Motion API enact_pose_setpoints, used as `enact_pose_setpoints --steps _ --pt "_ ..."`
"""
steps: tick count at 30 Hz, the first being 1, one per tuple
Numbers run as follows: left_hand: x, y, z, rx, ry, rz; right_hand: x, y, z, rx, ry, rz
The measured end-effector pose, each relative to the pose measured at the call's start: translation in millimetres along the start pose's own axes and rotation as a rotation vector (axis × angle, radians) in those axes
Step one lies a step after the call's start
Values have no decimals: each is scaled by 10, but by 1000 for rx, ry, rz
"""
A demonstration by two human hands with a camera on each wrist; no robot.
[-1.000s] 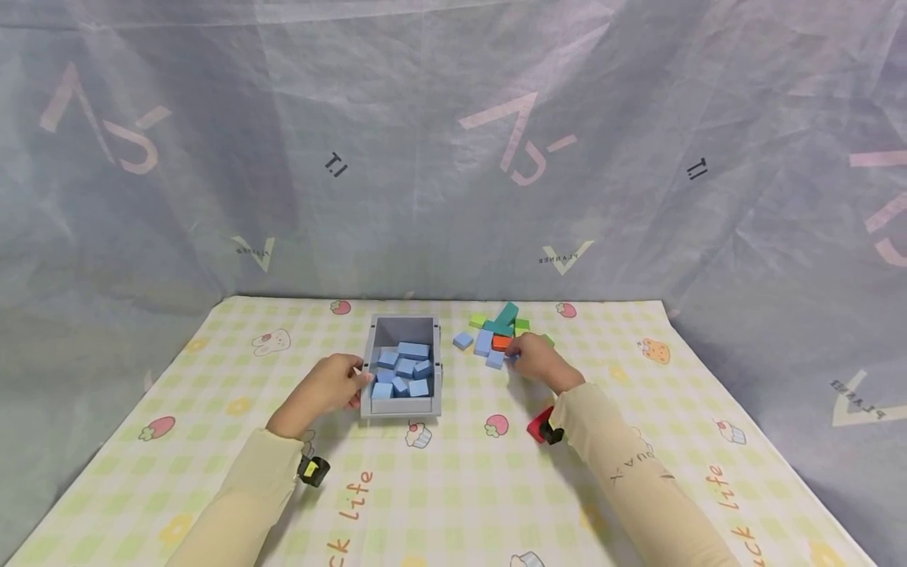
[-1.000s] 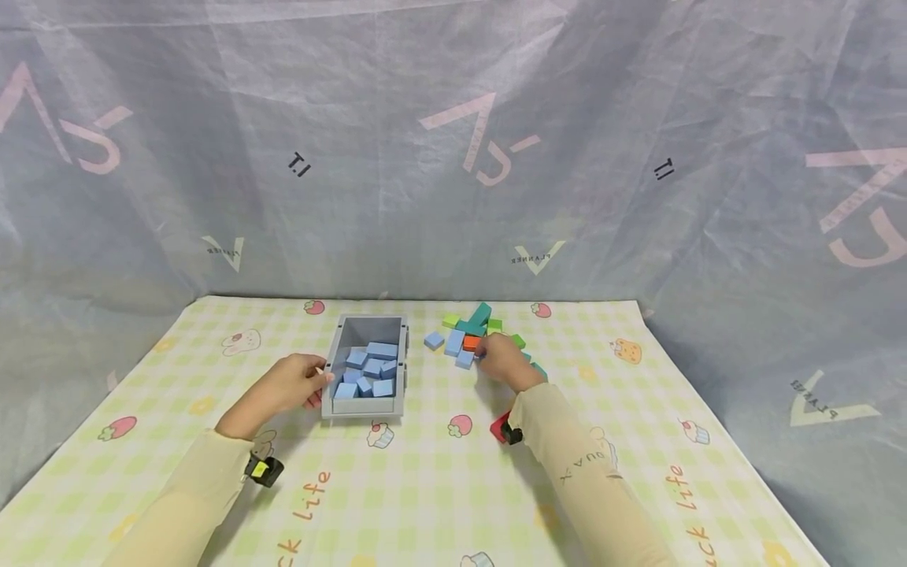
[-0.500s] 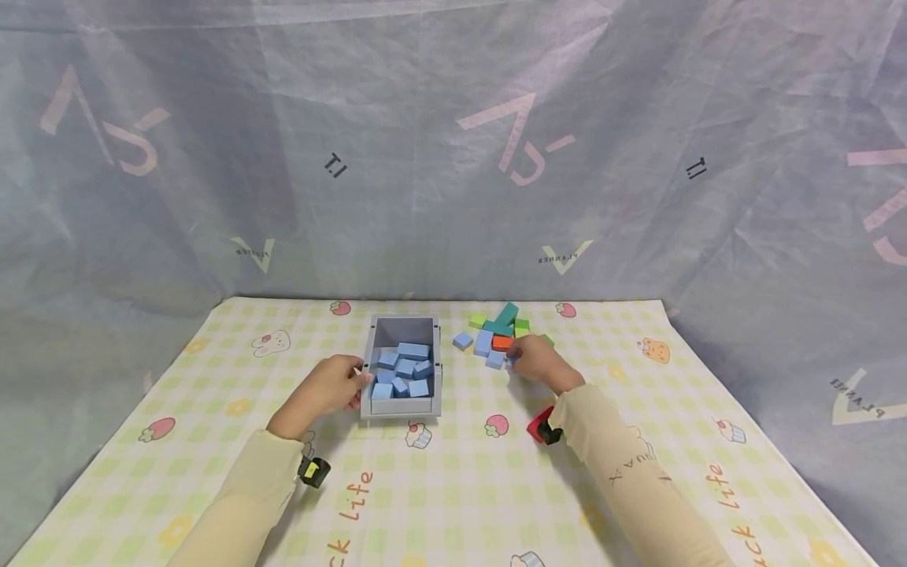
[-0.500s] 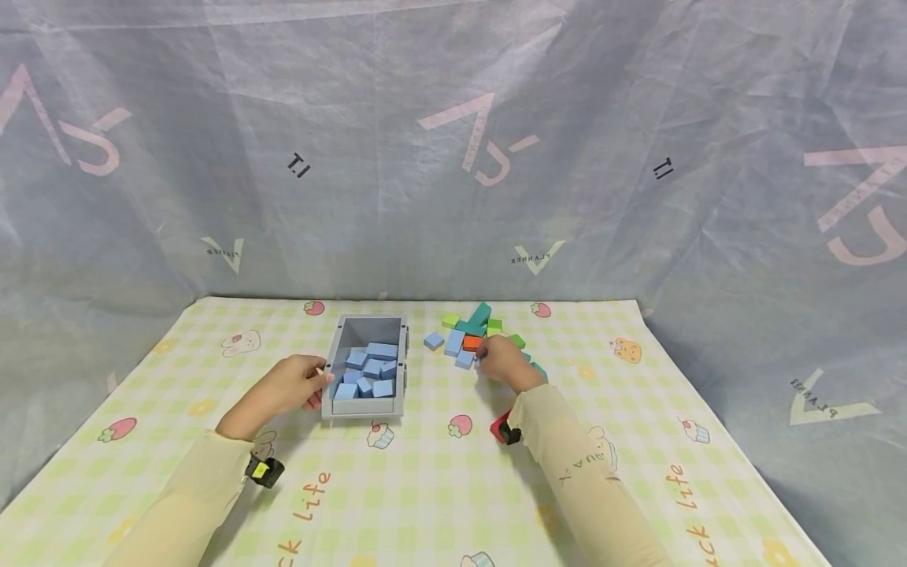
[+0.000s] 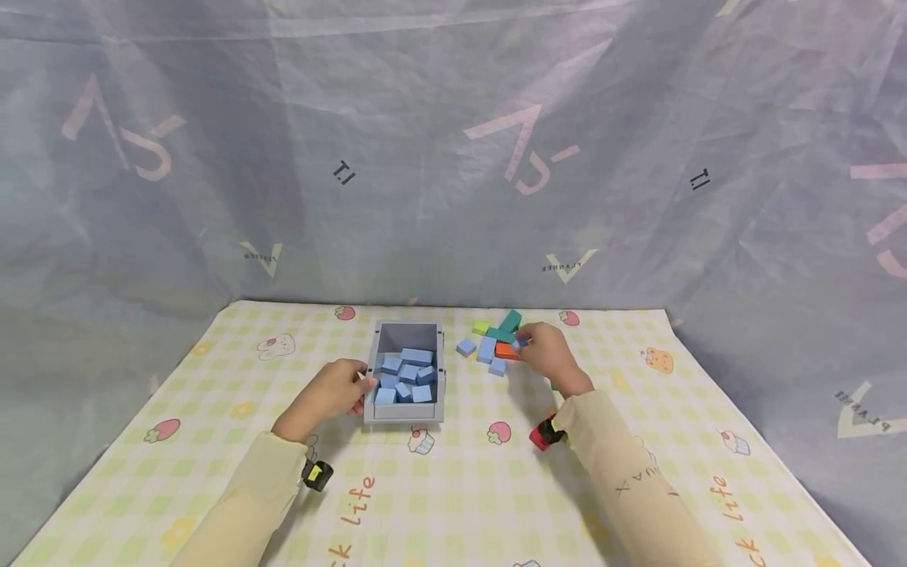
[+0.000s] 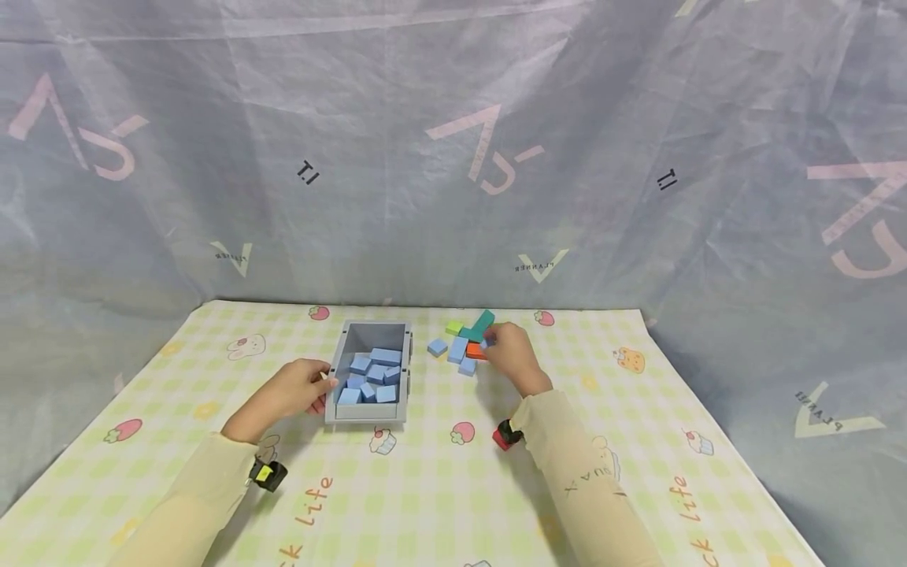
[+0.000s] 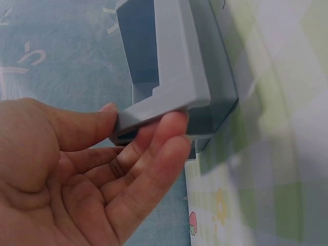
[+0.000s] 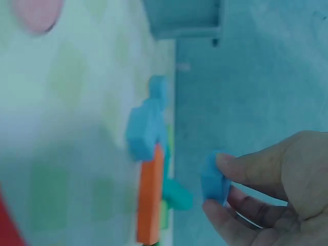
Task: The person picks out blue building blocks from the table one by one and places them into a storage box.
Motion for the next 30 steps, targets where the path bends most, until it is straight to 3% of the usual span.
enact_pose_setpoints --steps 7,12,21,30 --pt "18 15 3 0 1 2 504 27 -194 -90 139 92" --pt "7 11 8 -6 1 -6 916 -107 -358 -128 235 93" --pt "-31 10 -5 -2 -17 -12 1358 -505 -534 11 279 123" --pt "16 21 22 5 -19 -21 1529 -803 -632 49 315 88"
Point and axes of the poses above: each hand's wrist, its own z-axis towards the middle knuckle, its own y-axis out of the back of the hand, x = y × z, the point moved 5 cm from there along z, towards the middle knuckle, and after that the axes turned 10 degrees about -y, right-handed, at the moved point
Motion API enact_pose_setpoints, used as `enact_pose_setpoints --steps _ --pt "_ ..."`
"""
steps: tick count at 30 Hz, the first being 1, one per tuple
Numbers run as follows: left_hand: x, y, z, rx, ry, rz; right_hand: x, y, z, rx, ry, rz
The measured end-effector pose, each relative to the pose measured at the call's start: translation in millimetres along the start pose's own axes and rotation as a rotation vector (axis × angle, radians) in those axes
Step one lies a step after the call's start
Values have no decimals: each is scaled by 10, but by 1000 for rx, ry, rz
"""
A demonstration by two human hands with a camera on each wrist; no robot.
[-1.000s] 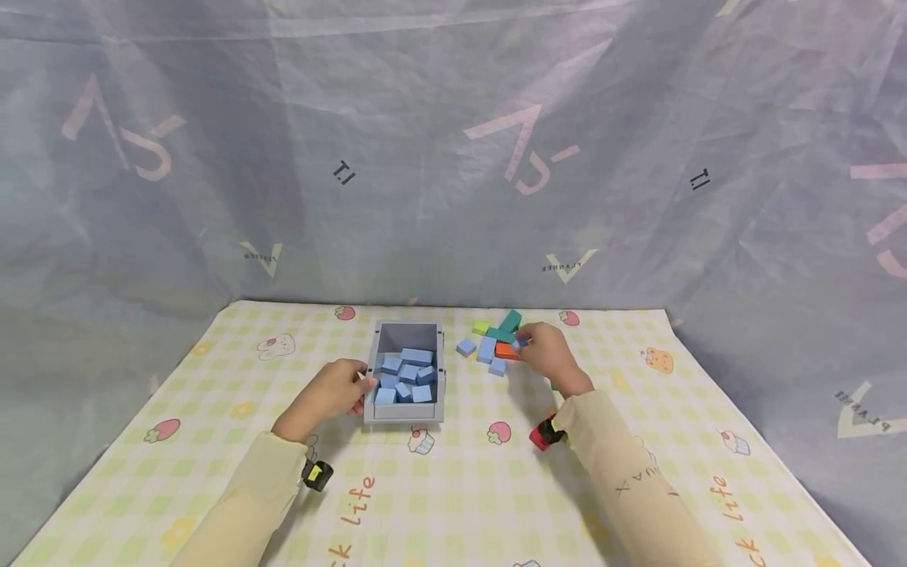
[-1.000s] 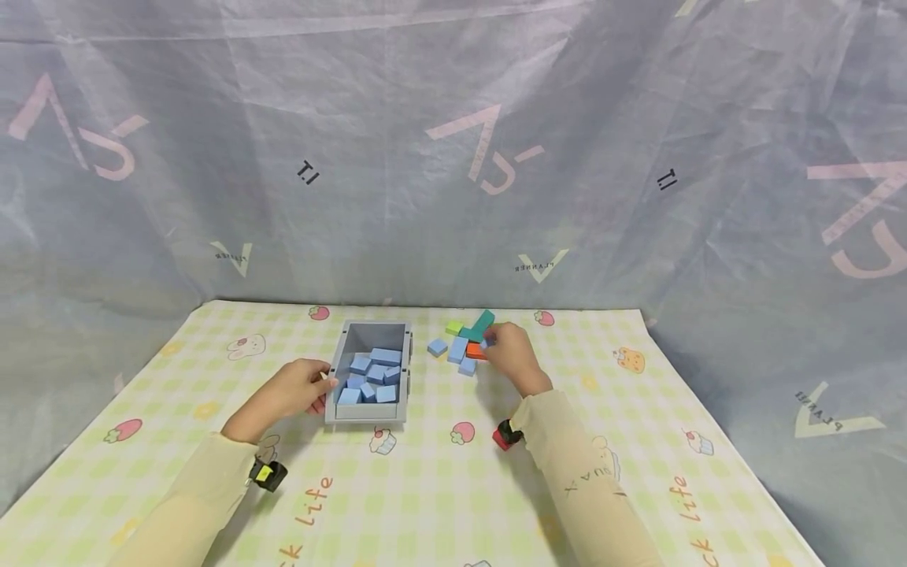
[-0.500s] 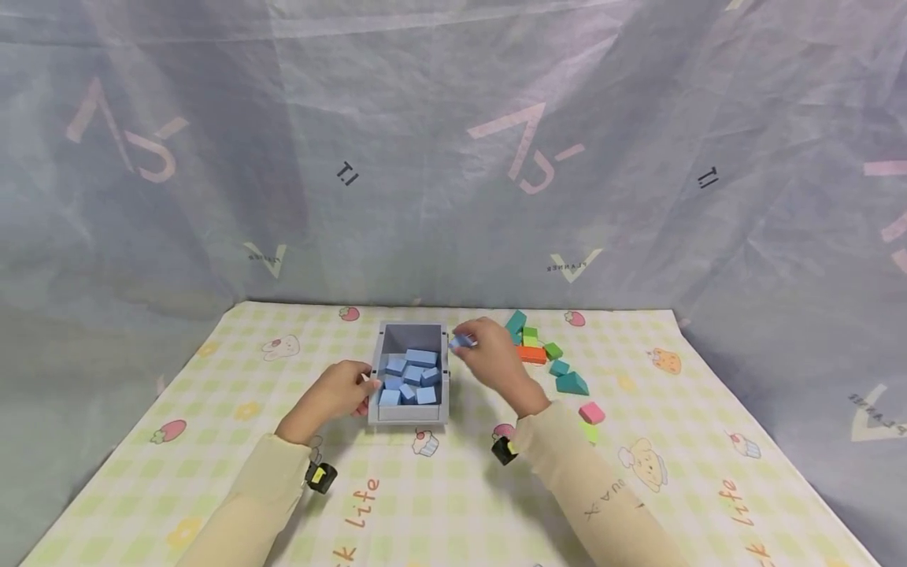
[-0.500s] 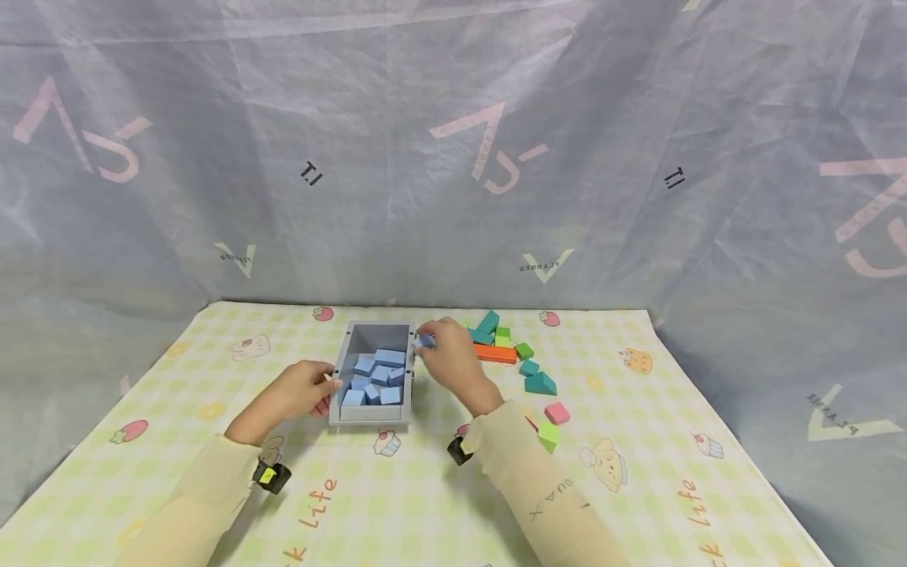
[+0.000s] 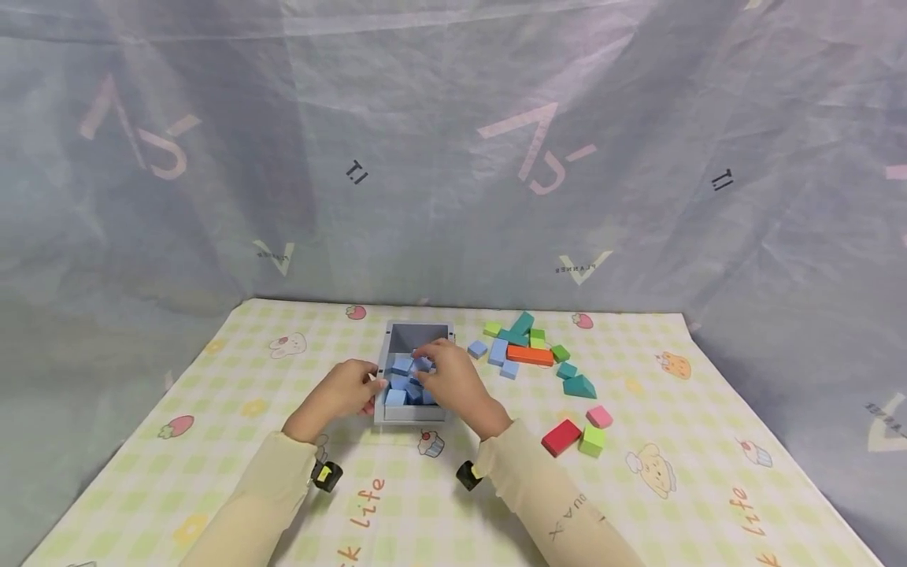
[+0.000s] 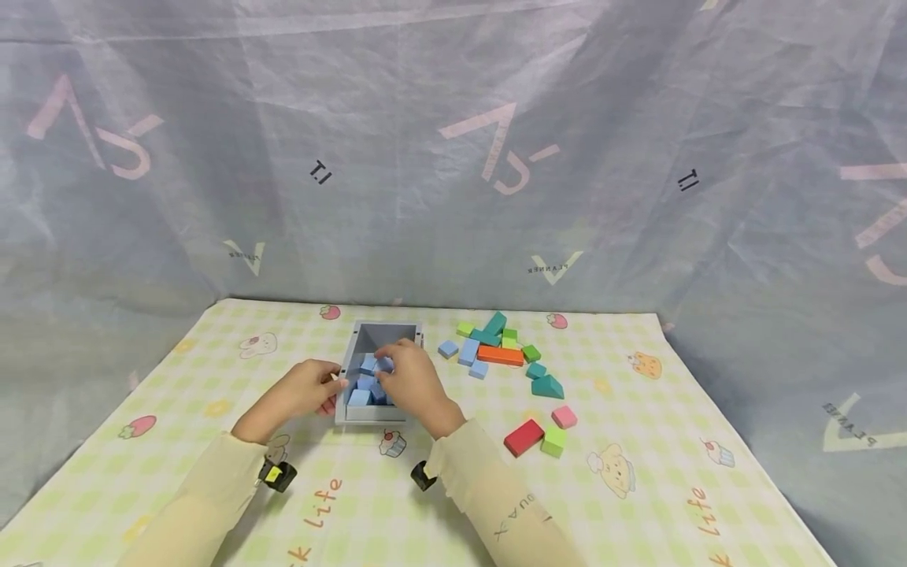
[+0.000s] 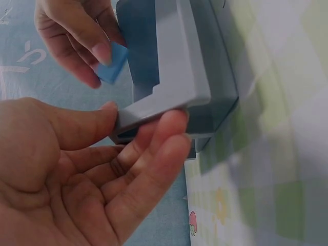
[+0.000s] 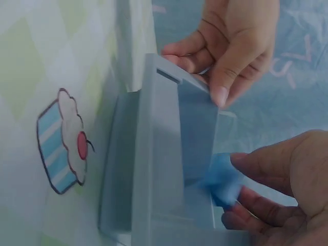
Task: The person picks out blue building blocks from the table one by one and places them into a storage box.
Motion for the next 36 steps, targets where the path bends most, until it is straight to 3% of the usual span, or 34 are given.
enact_pose_setpoints --steps 17,23,31,36 --pt "-41 25 11 -4 13 27 -70 7 0 38 48 80" --pt "-43 16 19 -11 -6 41 -114 135 20 -17 72 133" --pt "-33 -20 13 -2 16 50 -451 391 122 -168 -30 188" --pt "-36 -27 2 0 47 38 -835 469 199 -188 -156 176"
Point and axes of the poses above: each hand's wrist, its own z-axis towards the middle knuckle, its own y-axis out of the back of the hand, x = y × z, the point moved 5 cm from there along z, towards the middle knuckle, and after that the axes turned 10 degrees about -y, right-handed, at the moved point
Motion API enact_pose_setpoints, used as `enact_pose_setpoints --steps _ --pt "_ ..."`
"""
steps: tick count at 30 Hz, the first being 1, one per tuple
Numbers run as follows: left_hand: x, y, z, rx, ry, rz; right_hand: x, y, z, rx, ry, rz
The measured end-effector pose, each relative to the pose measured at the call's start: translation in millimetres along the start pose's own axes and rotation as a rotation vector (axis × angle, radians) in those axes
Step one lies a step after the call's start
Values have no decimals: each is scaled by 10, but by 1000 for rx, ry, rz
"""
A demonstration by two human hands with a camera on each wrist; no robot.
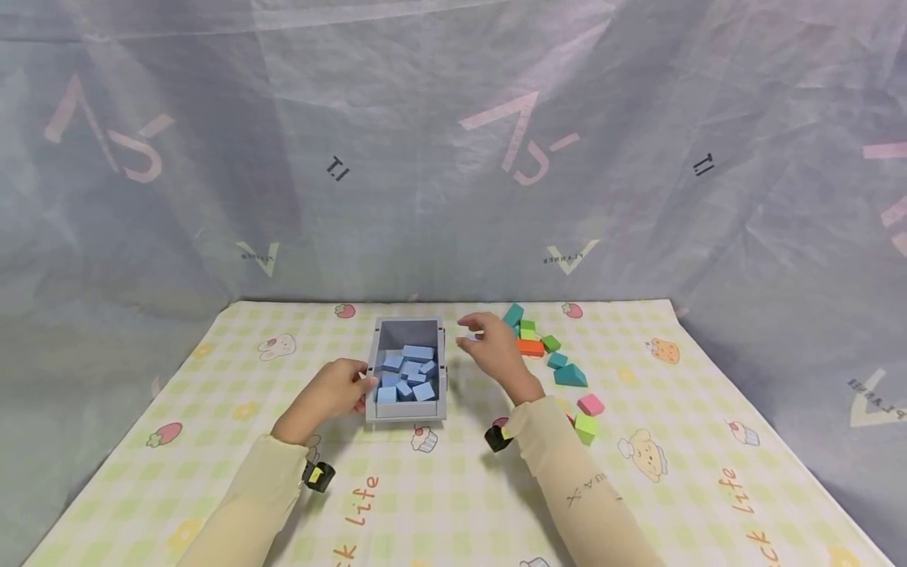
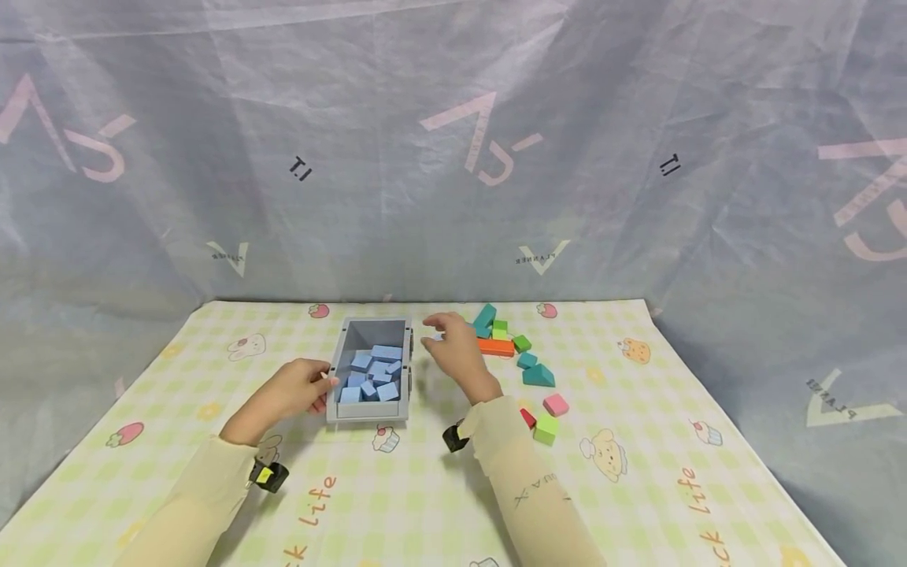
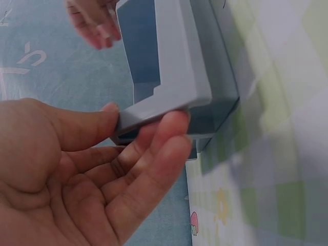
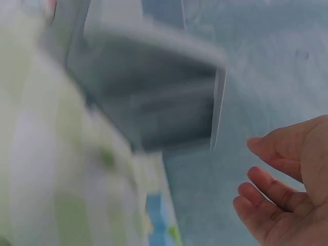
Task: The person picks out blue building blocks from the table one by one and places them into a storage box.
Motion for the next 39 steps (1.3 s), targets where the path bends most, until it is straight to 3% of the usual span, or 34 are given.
enact_pose_setpoints --steps 8,16,24,39 --pt "-33 34 -4 1 -28 2 -471 151 147 22 -126 -26" --pt "-52 53 -5 4 -19 10 -759 148 156 80 -267 -133" --pt "-50 56 -3 6 -34 6 -807 66 142 131 -319 -153" --pt "-6 11 -3 14 -13 -7 -829 1 109 130 -359 -169"
Point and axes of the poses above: each hand's wrist, its own z-axis towards the middle knuckle, its own y-axis out of the back of the hand, x = y × z, the point moved 5 cm from there along z, towards the middle knuckle, and after that the axes turned 10 degrees about -y, right-handed, at the moved point
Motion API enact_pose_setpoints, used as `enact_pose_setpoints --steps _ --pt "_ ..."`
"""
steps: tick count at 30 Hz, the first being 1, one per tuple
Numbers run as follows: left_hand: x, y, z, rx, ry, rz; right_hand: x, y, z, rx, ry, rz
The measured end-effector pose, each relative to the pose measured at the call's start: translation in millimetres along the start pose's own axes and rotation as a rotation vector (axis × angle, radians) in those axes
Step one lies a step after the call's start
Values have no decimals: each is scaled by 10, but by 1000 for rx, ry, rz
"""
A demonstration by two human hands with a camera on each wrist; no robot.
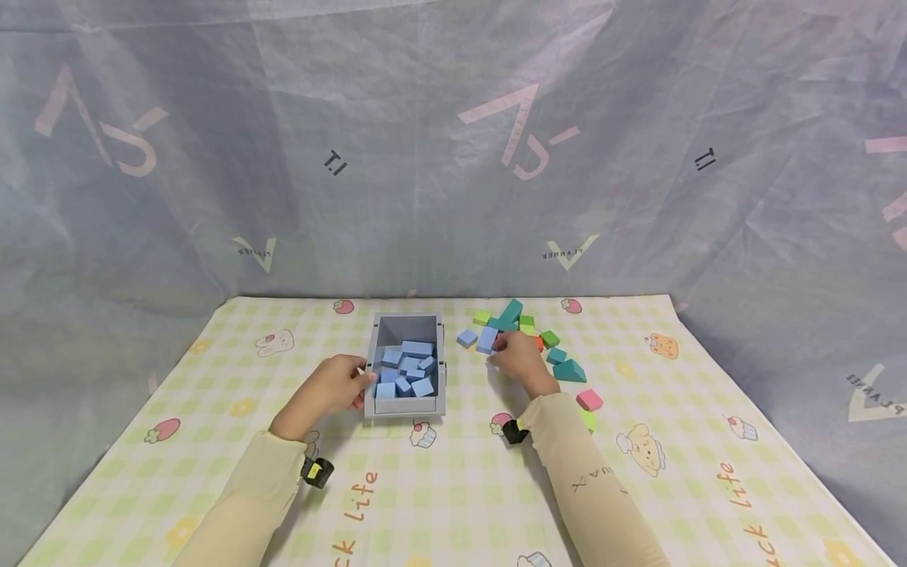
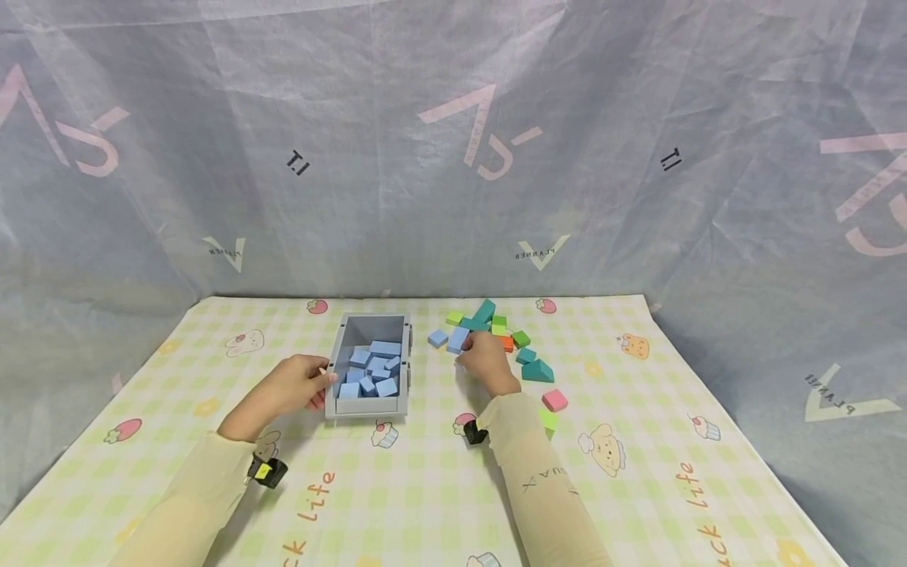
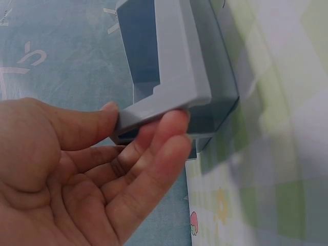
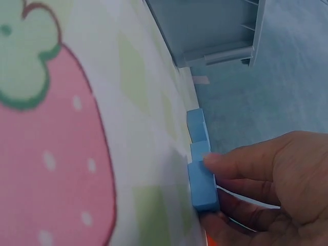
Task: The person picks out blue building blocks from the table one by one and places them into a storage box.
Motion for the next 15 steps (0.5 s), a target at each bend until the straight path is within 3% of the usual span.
enact_pose_setpoints --steps 10,15 --pt "-7 -1 -11 -5 -8 13 -38 116 -4 21 21 9" --pt "-19 12 -14 -9 -16 11 -34 313 -5 -31 41 54"
Point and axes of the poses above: each hand's wrist, its own z-axis towards the middle knuckle, its own y-axis out of the back of the hand, x = y × z, the point moved 5 cm from there along z, towards the middle knuckle, and after that the axes turned 10 degrees about -y, right-handed, at the moved point
